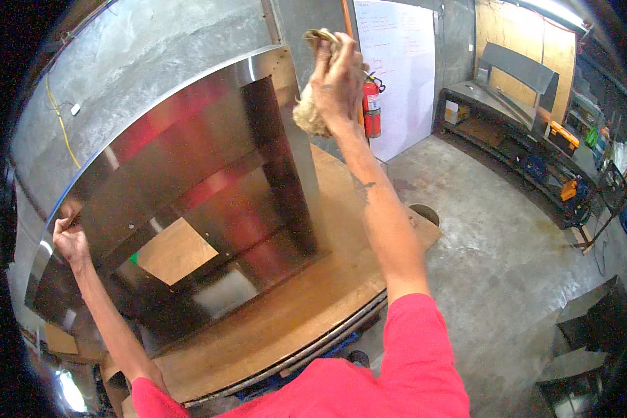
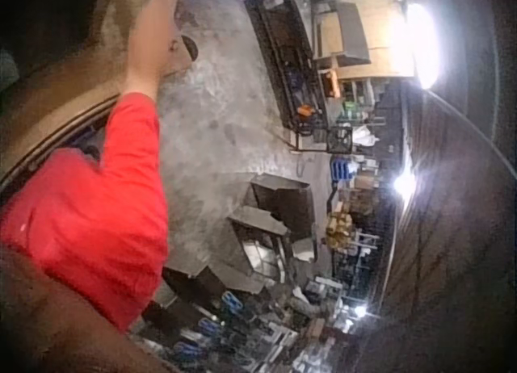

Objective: The person wipes the exterior and interior surfaces of a stainless steel range hood with a cloth. Then the person uses a small brush to apply a substance from a jar onto the hood's surface.

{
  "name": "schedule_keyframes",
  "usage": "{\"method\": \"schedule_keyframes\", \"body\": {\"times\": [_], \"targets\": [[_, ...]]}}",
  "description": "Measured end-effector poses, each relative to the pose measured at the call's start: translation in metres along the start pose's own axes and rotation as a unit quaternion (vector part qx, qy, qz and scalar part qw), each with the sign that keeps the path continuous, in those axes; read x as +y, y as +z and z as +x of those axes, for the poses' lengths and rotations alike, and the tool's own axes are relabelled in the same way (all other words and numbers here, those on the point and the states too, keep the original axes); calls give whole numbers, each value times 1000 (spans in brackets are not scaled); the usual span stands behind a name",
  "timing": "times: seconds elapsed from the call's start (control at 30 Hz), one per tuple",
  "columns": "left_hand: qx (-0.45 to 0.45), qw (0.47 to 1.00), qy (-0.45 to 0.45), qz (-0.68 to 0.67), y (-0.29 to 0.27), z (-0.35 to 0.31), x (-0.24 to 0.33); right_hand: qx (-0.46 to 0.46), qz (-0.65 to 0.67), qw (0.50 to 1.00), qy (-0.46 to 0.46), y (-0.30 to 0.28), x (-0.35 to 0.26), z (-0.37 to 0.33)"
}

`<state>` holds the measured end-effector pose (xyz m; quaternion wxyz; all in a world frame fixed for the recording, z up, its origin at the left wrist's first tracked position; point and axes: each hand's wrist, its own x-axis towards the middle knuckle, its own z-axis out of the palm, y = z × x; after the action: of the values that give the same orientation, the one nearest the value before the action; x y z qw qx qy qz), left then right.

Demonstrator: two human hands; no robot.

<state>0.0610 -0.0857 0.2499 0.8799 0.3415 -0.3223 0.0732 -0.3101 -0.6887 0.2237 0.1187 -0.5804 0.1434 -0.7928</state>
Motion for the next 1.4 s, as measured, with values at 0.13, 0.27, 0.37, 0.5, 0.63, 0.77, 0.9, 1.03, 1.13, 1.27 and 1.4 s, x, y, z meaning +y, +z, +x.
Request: {"method": "schedule_keyframes", "body": {"times": [0.13, 0.27, 0.37, 0.5, 0.63, 0.77, 0.9, 1.03, 1.13, 1.27, 1.4], "targets": [[-43, 999, -15, -11, -18, 35, -8, 63, -49, 988, -135, 54, -44, 13], [-41, 999, -8, 1, -23, 49, -17, 10, -57, 966, -251, 103, -57, 3], [-8, 1000, -8, 16, -10, 33, -26, -40, -53, 949, -309, 131, -44, -16], [-25, 999, 2, 38, 2, 23, -11, -28, -30, 960, -277, 149, -5, -14], [-31, 999, 1, 37, 32, 1, -25, 80, -87, 976, -181, 142, -40, -29], [-52, 998, 22, 25, 31, -8, -32, -14, -52, 994, -100, 181, -149, -87], [-120, 991, 42, 33, -2, 2, -30, -58, 49, 983, -169, 229, -296, -177], [24, 996, 59, 66, 74, -8, -41, 5, 156, 933, -325, 274, -385, -217], [-35, 998, -4, -52, 32, 6, -41, -45, 152, 922, -354, 251, -358, -198], [-84, 993, -4, -84, -49, 39, -26, -38, -99, 891, -441, 209, -226, -142], [-73, 995, -10, -70, -32, 40, -36, -109, -89, 941, -307, 122, -42, -50]]}}
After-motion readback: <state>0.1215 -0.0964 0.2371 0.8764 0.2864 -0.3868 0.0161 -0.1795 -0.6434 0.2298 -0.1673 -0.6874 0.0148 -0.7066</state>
